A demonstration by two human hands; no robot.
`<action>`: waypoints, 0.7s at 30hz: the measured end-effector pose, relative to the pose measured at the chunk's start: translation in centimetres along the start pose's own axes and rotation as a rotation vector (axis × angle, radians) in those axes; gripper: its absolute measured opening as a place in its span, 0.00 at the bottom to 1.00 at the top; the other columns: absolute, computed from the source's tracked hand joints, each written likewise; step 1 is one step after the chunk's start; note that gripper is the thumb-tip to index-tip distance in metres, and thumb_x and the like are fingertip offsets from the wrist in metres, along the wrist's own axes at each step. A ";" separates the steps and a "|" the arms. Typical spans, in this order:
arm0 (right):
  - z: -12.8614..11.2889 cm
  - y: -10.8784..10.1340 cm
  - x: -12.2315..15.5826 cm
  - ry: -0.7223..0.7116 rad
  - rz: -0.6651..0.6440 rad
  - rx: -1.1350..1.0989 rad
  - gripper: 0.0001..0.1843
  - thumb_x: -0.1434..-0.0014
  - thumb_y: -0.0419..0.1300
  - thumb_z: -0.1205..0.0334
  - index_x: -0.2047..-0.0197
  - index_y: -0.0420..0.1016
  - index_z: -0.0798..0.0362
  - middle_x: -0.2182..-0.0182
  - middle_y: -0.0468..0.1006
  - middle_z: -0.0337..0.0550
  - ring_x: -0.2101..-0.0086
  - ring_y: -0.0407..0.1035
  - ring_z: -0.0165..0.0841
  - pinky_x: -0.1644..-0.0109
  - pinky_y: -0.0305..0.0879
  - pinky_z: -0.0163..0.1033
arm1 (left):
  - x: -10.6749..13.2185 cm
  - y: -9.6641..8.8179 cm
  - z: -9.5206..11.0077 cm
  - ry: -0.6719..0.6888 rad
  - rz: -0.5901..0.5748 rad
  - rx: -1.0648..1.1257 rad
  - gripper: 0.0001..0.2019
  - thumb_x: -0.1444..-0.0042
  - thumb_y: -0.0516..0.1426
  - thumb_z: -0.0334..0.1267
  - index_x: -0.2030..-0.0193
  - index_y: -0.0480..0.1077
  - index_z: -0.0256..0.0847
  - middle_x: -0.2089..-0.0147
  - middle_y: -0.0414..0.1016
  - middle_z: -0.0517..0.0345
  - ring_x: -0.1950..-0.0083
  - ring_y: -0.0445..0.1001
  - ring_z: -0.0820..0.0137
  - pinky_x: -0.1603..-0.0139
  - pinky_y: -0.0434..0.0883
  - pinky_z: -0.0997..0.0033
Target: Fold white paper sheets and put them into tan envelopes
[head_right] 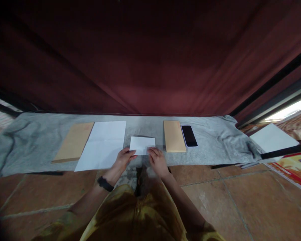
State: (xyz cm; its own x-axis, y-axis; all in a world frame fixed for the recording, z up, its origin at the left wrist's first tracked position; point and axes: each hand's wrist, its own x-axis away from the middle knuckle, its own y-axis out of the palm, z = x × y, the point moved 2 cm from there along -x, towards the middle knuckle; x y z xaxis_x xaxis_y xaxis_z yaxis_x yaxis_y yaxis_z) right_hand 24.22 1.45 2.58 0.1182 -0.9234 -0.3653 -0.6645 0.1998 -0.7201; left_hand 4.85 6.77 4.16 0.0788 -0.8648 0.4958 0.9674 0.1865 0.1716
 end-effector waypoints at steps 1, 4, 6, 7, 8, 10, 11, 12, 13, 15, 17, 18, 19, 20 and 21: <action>-0.2 0.4 0.7 -0.030 -0.027 0.041 0.20 0.31 0.52 0.68 0.39 0.74 0.50 0.42 0.76 0.48 0.41 0.69 0.41 0.34 0.65 0.52 | 0.1 0.0 -0.1 0.006 0.003 -0.017 0.16 0.66 0.71 0.35 0.72 0.71 0.38 0.71 0.77 0.59 0.70 0.76 0.71 0.66 0.77 0.70; -0.7 1.2 1.9 -0.081 -0.062 0.152 0.22 0.31 0.53 0.68 0.35 0.71 0.51 0.38 0.73 0.49 0.38 0.66 0.42 0.31 0.61 0.55 | 0.1 0.1 -0.4 0.019 0.013 -0.084 0.14 0.62 0.70 0.35 0.72 0.70 0.38 0.71 0.77 0.60 0.72 0.76 0.71 0.67 0.76 0.70; -0.9 1.5 2.2 -0.091 -0.079 0.204 0.23 0.31 0.53 0.68 0.34 0.70 0.51 0.36 0.72 0.50 0.37 0.65 0.41 0.29 0.59 0.55 | -0.2 0.1 -0.5 0.027 0.024 -0.142 0.12 0.59 0.69 0.35 0.72 0.69 0.39 0.74 0.76 0.61 0.75 0.75 0.72 0.70 0.74 0.71; -1.0 1.6 2.2 -0.093 -0.089 0.222 0.24 0.30 0.53 0.67 0.33 0.69 0.51 0.36 0.72 0.50 0.36 0.64 0.41 0.29 0.58 0.55 | -0.5 0.1 -0.5 0.032 0.031 -0.174 0.11 0.58 0.68 0.34 0.72 0.69 0.39 0.76 0.75 0.62 0.77 0.74 0.72 0.71 0.73 0.72; -1.1 1.7 2.3 -0.091 -0.097 0.235 0.24 0.30 0.53 0.67 0.33 0.69 0.51 0.36 0.71 0.50 0.36 0.64 0.41 0.29 0.57 0.55 | -0.7 0.1 -0.5 0.038 0.038 -0.207 0.10 0.56 0.67 0.33 0.72 0.68 0.39 0.77 0.73 0.63 0.78 0.72 0.73 0.73 0.71 0.73; -1.2 1.9 2.3 -0.083 -0.109 0.249 0.23 0.30 0.52 0.66 0.33 0.68 0.52 0.36 0.71 0.50 0.36 0.64 0.40 0.28 0.54 0.55 | -1.0 -0.1 -0.5 0.045 0.054 -0.261 0.09 0.54 0.66 0.32 0.70 0.68 0.40 0.79 0.71 0.66 0.80 0.70 0.73 0.75 0.68 0.74; -1.2 1.9 2.3 -0.079 -0.112 0.254 0.23 0.29 0.52 0.66 0.33 0.68 0.52 0.36 0.71 0.50 0.36 0.64 0.40 0.27 0.54 0.56 | -1.1 -0.2 -0.4 0.058 0.064 -0.294 0.09 0.53 0.65 0.31 0.69 0.69 0.41 0.78 0.70 0.66 0.80 0.70 0.73 0.75 0.68 0.73; -1.2 1.9 2.3 -0.077 -0.115 0.257 0.23 0.29 0.51 0.66 0.33 0.69 0.53 0.36 0.71 0.50 0.36 0.63 0.40 0.27 0.53 0.56 | -1.0 -0.4 -0.3 0.093 0.085 -0.348 0.09 0.52 0.65 0.31 0.66 0.69 0.41 0.77 0.71 0.66 0.78 0.71 0.71 0.73 0.69 0.72; -1.2 2.0 2.3 -0.076 -0.117 0.259 0.23 0.29 0.51 0.66 0.33 0.69 0.53 0.36 0.72 0.50 0.36 0.63 0.40 0.27 0.53 0.56 | -0.7 -0.6 -0.1 0.161 0.113 -0.426 0.11 0.51 0.65 0.32 0.62 0.70 0.41 0.75 0.72 0.65 0.75 0.73 0.69 0.70 0.71 0.71; -1.1 2.1 2.4 -0.077 -0.120 0.259 0.23 0.29 0.51 0.65 0.33 0.69 0.53 0.36 0.71 0.50 0.35 0.63 0.40 0.27 0.53 0.56 | 0.2 -1.0 0.2 0.391 0.181 -0.658 0.15 0.47 0.64 0.36 0.52 0.71 0.41 0.65 0.77 0.57 0.64 0.78 0.63 0.60 0.75 0.65; -1.0 2.1 2.5 -0.080 -0.118 0.256 0.23 0.29 0.50 0.65 0.33 0.68 0.53 0.35 0.71 0.50 0.35 0.63 0.41 0.27 0.54 0.55 | 1.6 -1.2 0.2 0.663 0.198 -0.922 0.17 0.39 0.60 0.40 0.44 0.70 0.39 0.52 0.77 0.45 0.50 0.78 0.56 0.48 0.74 0.55; -1.0 2.2 2.5 -0.082 -0.116 0.255 0.24 0.29 0.50 0.65 0.33 0.68 0.53 0.35 0.71 0.49 0.34 0.62 0.41 0.27 0.55 0.55 | 2.3 -1.1 -0.1 0.774 0.169 -1.039 0.17 0.36 0.57 0.40 0.42 0.69 0.38 0.46 0.75 0.41 0.44 0.75 0.53 0.43 0.72 0.51; -1.0 2.2 2.5 -0.082 -0.116 0.254 0.24 0.29 0.50 0.66 0.32 0.68 0.52 0.35 0.70 0.49 0.34 0.62 0.41 0.27 0.56 0.55 | 2.9 -0.9 -0.5 0.868 0.112 -1.137 0.17 0.34 0.54 0.39 0.41 0.69 0.37 0.41 0.73 0.38 0.39 0.73 0.52 0.39 0.70 0.48; -1.0 2.2 2.5 -0.082 -0.118 0.254 0.25 0.30 0.50 0.66 0.32 0.67 0.52 0.34 0.70 0.49 0.34 0.61 0.42 0.27 0.56 0.56 | 3.5 -0.6 -1.1 0.949 0.032 -1.217 0.18 0.32 0.51 0.38 0.39 0.69 0.37 0.37 0.71 0.37 0.36 0.70 0.52 0.36 0.68 0.47; -1.0 2.2 2.5 -0.083 -0.123 0.254 0.26 0.30 0.50 0.67 0.31 0.67 0.52 0.34 0.70 0.50 0.33 0.61 0.42 0.27 0.56 0.56 | 3.9 -0.4 -1.8 1.015 -0.063 -1.280 0.19 0.31 0.50 0.38 0.38 0.68 0.37 0.34 0.69 0.38 0.32 0.67 0.53 0.33 0.66 0.47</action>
State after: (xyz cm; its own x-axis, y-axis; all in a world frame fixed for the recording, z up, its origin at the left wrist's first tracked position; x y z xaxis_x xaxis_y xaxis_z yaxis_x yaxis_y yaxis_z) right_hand 22.31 -0.77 0.61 0.2535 -0.9179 -0.3054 -0.4362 0.1733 -0.8830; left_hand 5.23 2.47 4.49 -0.3496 -0.8863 -0.3037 0.4916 0.1025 -0.8648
